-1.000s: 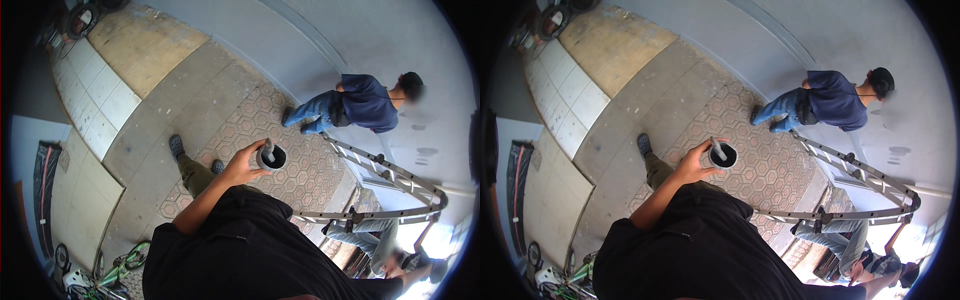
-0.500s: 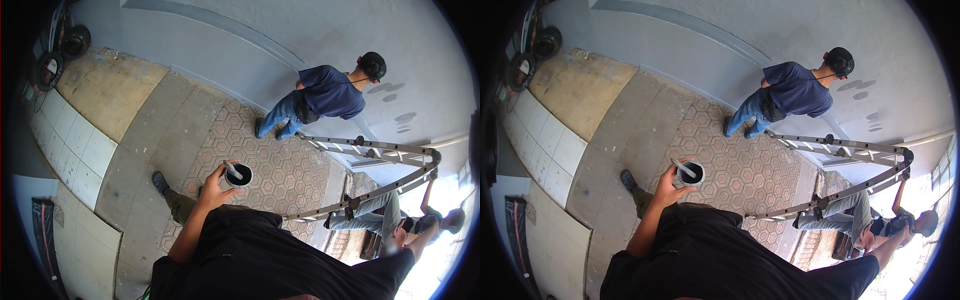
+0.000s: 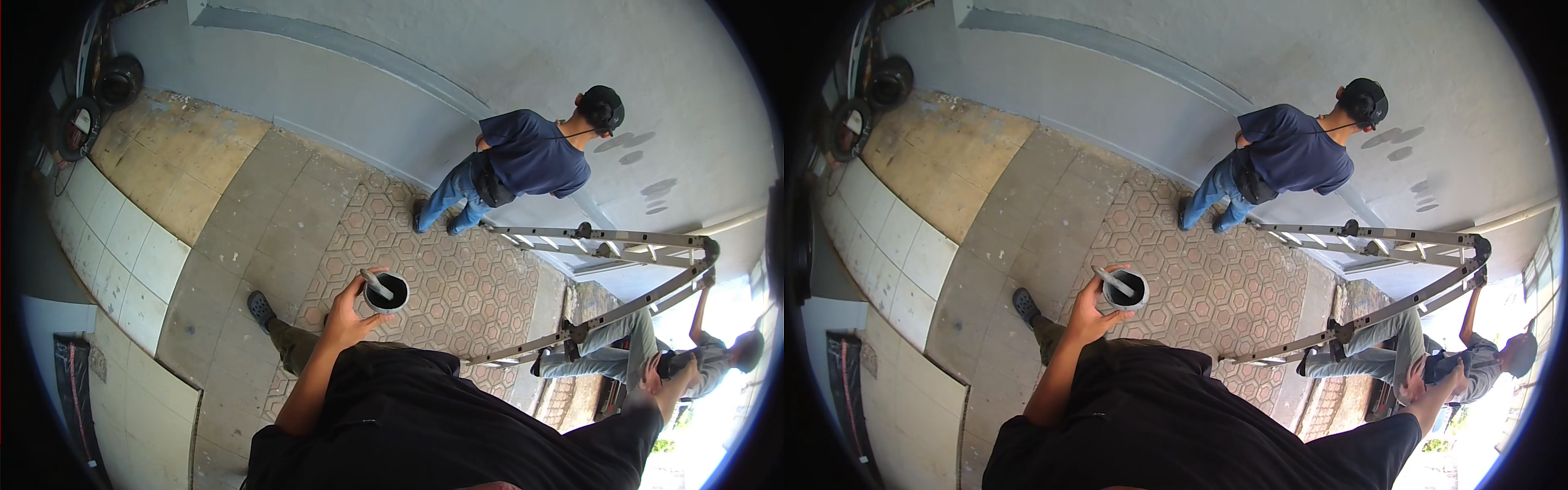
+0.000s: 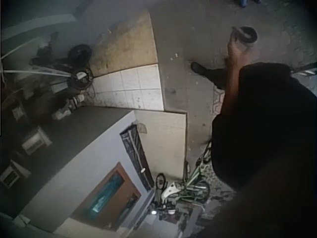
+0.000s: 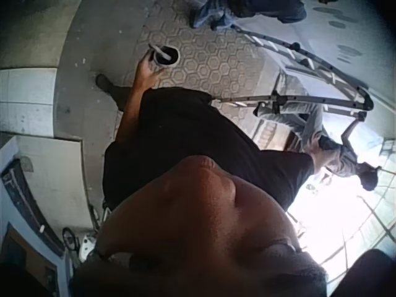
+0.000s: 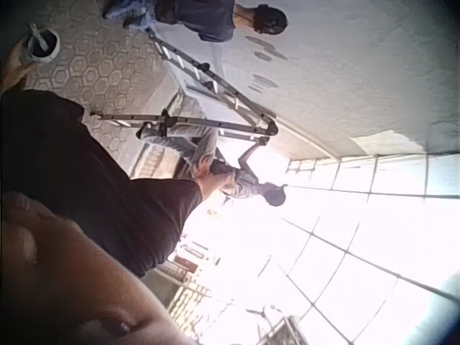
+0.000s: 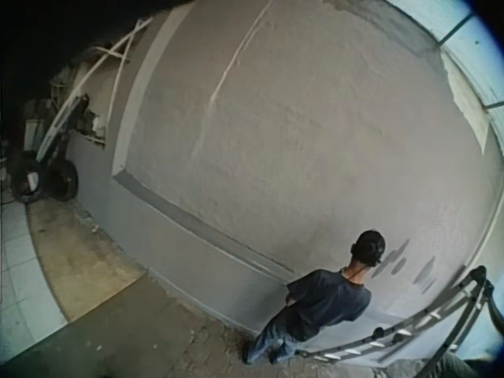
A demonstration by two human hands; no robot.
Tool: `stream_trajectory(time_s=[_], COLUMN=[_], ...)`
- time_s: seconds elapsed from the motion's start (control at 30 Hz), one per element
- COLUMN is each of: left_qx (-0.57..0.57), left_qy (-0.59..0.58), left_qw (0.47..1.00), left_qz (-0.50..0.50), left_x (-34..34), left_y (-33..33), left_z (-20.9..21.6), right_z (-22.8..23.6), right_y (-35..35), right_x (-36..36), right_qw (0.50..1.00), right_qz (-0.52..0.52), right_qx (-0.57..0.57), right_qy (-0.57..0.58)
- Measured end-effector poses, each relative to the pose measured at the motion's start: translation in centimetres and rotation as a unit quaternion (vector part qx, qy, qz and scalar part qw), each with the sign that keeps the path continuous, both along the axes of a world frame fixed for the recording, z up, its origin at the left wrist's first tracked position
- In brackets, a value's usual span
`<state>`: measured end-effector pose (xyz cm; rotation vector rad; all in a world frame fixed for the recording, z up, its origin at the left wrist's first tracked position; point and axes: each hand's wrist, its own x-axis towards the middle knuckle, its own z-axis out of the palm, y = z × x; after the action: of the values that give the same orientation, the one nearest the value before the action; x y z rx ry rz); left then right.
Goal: Painting a gray stripe on a wall with a brush and then stirring paint in a large bucket.
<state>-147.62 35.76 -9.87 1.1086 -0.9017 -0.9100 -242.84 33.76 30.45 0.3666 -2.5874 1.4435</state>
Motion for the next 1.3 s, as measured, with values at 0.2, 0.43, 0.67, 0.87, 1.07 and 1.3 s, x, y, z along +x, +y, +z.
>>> stream_trajectory(time_s=[0.2, 0.43, 0.67, 0.87, 1.07, 1.3], left_qx=[0.001, 0.016, 0.009, 0.002, 0.024, 0.023], left_qy=[-0.004, 0.005, 0.005, 0.009, 0.000, 0.039], left_qw=[1.000, 1.000, 1.000, 1.000, 0.999, 0.998], left_qz=[0.017, 0.010, 0.010, 0.004, -0.040, -0.042], left_x=[0.3, 0.4, 1.1, 1.2, 1.6, 2.6], left_y=[0.2, 0.7, 0.1, 0.2, 0.2, 0.3], left_z=[0.1, -0.3, -0.2, -0.1, -0.4, -0.4], right_z=[-1.0, -1.5, -2.9, -2.9, -1.6, -0.3], right_y=[-1.3, -5.1, -8.7, -7.1, -8.1, -8.8], right_x=[0.0, 0.9, 1.2, 1.7, 1.0, -1.2], right_qw=[1.000, 0.998, 0.995, 0.994, 0.993, 0.992], right_qz=[0.014, 0.042, 0.068, 0.068, 0.079, 0.087], right_qx=[0.003, 0.013, 0.012, 0.005, 0.013, 0.029], right_qy=[-0.020, -0.039, -0.065, -0.081, -0.088, -0.092])
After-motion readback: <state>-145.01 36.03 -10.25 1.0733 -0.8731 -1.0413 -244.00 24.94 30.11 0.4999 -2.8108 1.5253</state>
